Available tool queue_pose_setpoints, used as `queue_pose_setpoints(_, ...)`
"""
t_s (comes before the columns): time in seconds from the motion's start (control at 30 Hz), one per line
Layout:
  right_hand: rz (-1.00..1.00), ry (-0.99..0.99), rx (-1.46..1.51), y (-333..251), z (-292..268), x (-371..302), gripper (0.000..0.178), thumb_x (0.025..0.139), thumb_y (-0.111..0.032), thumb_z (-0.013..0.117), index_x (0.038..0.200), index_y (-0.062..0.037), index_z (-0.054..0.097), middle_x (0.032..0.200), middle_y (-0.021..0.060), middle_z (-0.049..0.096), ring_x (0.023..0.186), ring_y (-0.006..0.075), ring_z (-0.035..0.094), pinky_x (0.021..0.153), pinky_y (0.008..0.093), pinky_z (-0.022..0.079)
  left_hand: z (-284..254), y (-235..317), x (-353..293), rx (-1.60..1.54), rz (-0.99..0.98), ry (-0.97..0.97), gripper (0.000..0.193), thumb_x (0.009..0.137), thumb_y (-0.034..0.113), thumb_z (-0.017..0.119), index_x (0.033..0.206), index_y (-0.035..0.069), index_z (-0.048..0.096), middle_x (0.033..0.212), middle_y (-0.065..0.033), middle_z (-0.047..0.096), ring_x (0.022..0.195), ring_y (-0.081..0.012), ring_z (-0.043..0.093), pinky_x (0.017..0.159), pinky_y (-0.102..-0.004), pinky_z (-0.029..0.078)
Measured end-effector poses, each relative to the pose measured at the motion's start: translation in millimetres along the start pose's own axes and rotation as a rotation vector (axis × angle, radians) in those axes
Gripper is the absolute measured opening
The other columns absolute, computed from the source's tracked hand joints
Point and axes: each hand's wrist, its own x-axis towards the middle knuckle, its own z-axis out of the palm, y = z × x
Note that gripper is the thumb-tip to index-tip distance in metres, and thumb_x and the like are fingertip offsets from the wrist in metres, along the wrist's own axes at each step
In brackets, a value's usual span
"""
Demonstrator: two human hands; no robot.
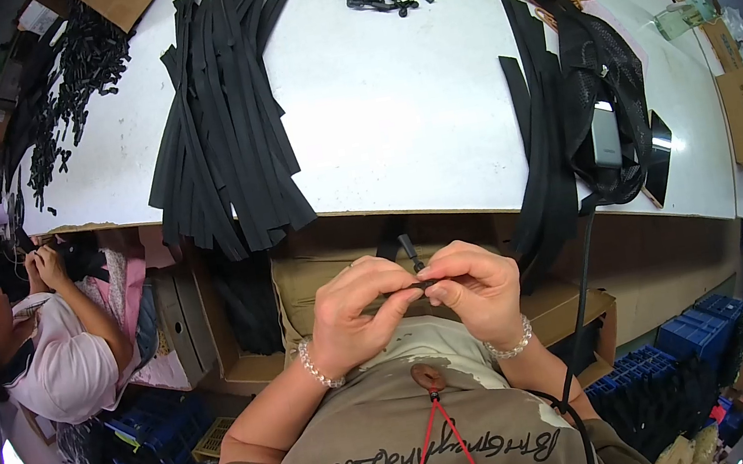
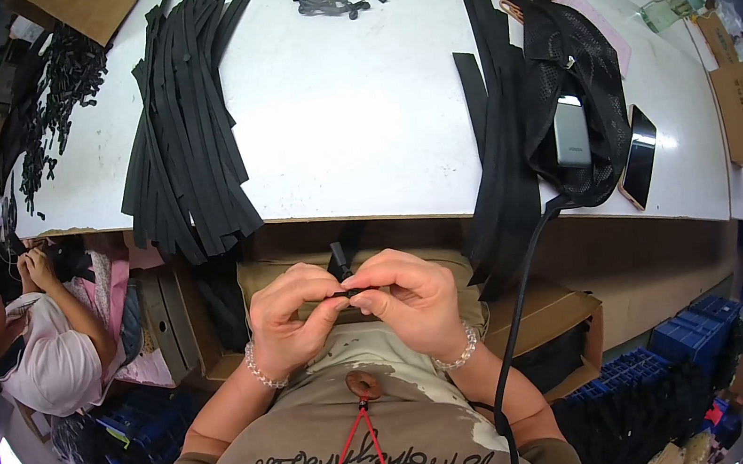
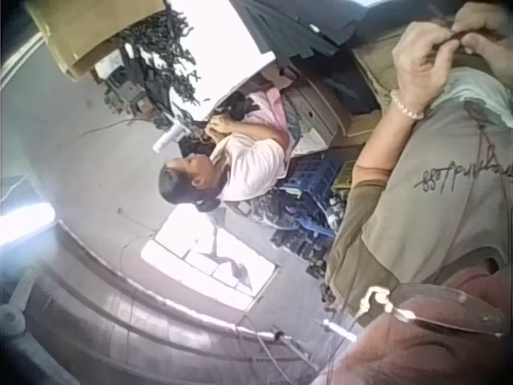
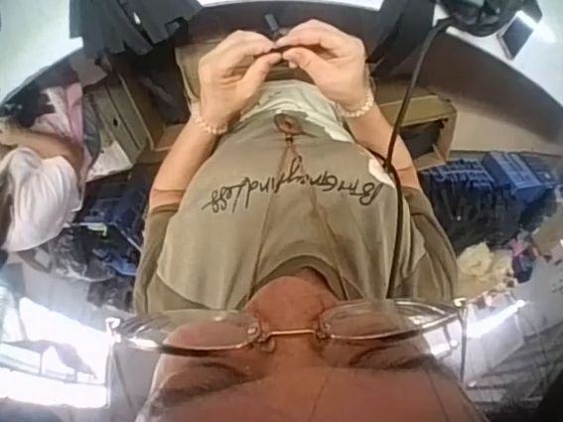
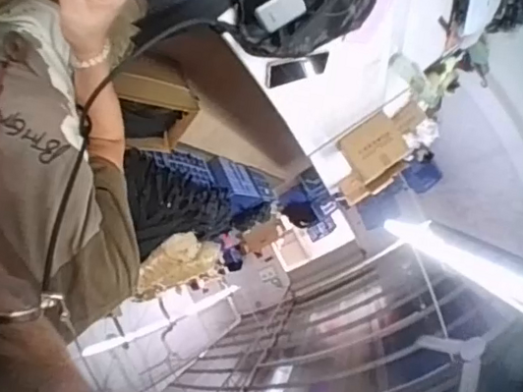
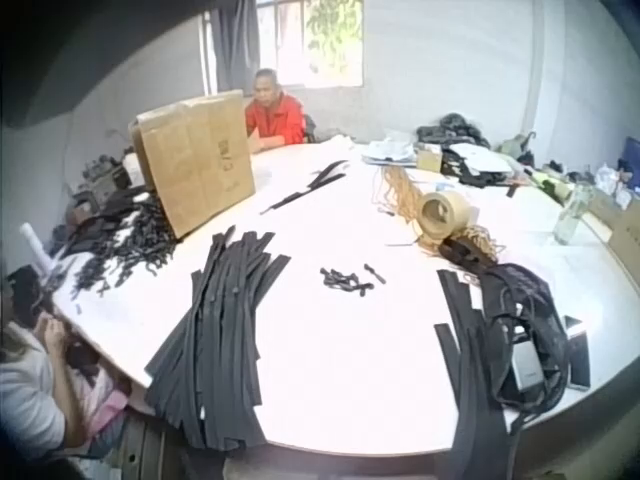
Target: Attaching small plastic buckles or clips to black elastic straps.
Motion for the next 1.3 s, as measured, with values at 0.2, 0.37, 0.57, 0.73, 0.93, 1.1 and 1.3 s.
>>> queue_pose_setpoints(0.2, -0.137, 0.052, -0.066, 7.3, 4.0, -1.6, 0.019, 0.074, 0.005, 0.068, 0.091, 0.0059, 0.061, 0.086, 0.0114, 0.059, 0.077, 0.0126, 0.057, 0.066, 0.0222, 0.049, 2.5, -8.7, -0.3, -0.027, 0.073, 0.05, 0.013, 0.067, -0.004, 0.069, 0.078, 0.002, 0.065, 0.073, -0.0081, 0.062, 0.067, -0.0217, 0.061, 0.061, -0.0287, 0.048)
queue_pose_setpoints(0.37, -0.018, 0.106, 0.075, 19.5, -2.5, -1.5, 0.017, 0.075, 0.01, 0.063, 0.091, 0.0063, 0.059, 0.087, 0.0092, 0.06, 0.076, 0.0133, 0.058, 0.067, 0.0228, 0.049, 8.1, -21.3, -6.6, -0.069, -0.033, 0.04, 0.014, 0.07, -0.003, 0.069, 0.083, 0.001, 0.066, 0.077, -0.0061, 0.064, 0.069, -0.017, 0.061, 0.063, -0.0262, 0.048)
queue_pose_setpoints(0.57, 0.387, 0.211, 0.252, 46.9, -15.1, 9.1, 0.009, 0.084, -0.002, 0.059, 0.09, 0.0045, 0.06, 0.075, 0.0054, 0.061, 0.064, 0.0097, 0.058, 0.06, 0.022, 0.049, 27.3, -52.2, -8.3, -0.701, -0.674, 0.176, 0.016, 0.082, 0.003, 0.064, 0.097, -0.002, 0.06, 0.086, -0.0044, 0.064, 0.075, -0.0064, 0.058, 0.067, -0.0198, 0.048)
queue_pose_setpoints(0.73, 0.41, 0.231, 0.291, 45.0, -13.8, 16.0, 0.008, 0.084, -0.002, 0.06, 0.088, 0.0047, 0.06, 0.075, 0.0055, 0.061, 0.061, 0.0095, 0.057, 0.057, 0.0217, 0.048, 27.0, -56.6, -0.3, -0.768, -0.728, 0.137, 0.012, 0.083, 0.004, 0.062, 0.094, -0.001, 0.06, 0.084, -0.0038, 0.063, 0.072, -0.0062, 0.057, 0.065, -0.0195, 0.047)
queue_pose_setpoints(0.93, 0.374, 0.191, 0.23, 37.6, -11.2, 15.9, 0.007, 0.085, -0.002, 0.058, 0.088, 0.0045, 0.059, 0.073, 0.0055, 0.06, 0.058, 0.0089, 0.056, 0.053, 0.0205, 0.047, 22.0, -49.9, 2.9, -0.676, -0.67, 0.043, 0.009, 0.084, 0.005, 0.062, 0.091, 0.0, 0.059, 0.081, -0.0026, 0.062, 0.07, -0.0054, 0.056, 0.063, -0.0189, 0.046)
queue_pose_setpoints(1.1, 0.343, 0.136, 0.15, 34.1, -12.2, 14.0, 0.008, 0.086, -0.003, 0.057, 0.087, 0.0045, 0.059, 0.071, 0.004, 0.059, 0.056, 0.0077, 0.055, 0.051, 0.0193, 0.045, 18.5, -46.6, 4.5, -0.752, -0.636, 0.036, 0.009, 0.083, 0.006, 0.063, 0.09, 0.001, 0.059, 0.081, -0.002, 0.062, 0.07, -0.0042, 0.055, 0.062, -0.0182, 0.046)
queue_pose_setpoints(1.3, 0.379, 0.317, 0.204, 60.2, -5.9, 19.0, 0.01, 0.084, -0.006, 0.062, 0.088, 0.003, 0.061, 0.068, 0.0022, 0.059, 0.055, 0.0064, 0.053, 0.05, 0.0187, 0.045, 27.7, -63.0, 2.3, -0.753, -0.862, 0.126, 0.009, 0.087, 0.01, 0.06, 0.093, 0.004, 0.059, 0.079, -0.0019, 0.062, 0.07, -0.0064, 0.058, 0.062, -0.0203, 0.049)
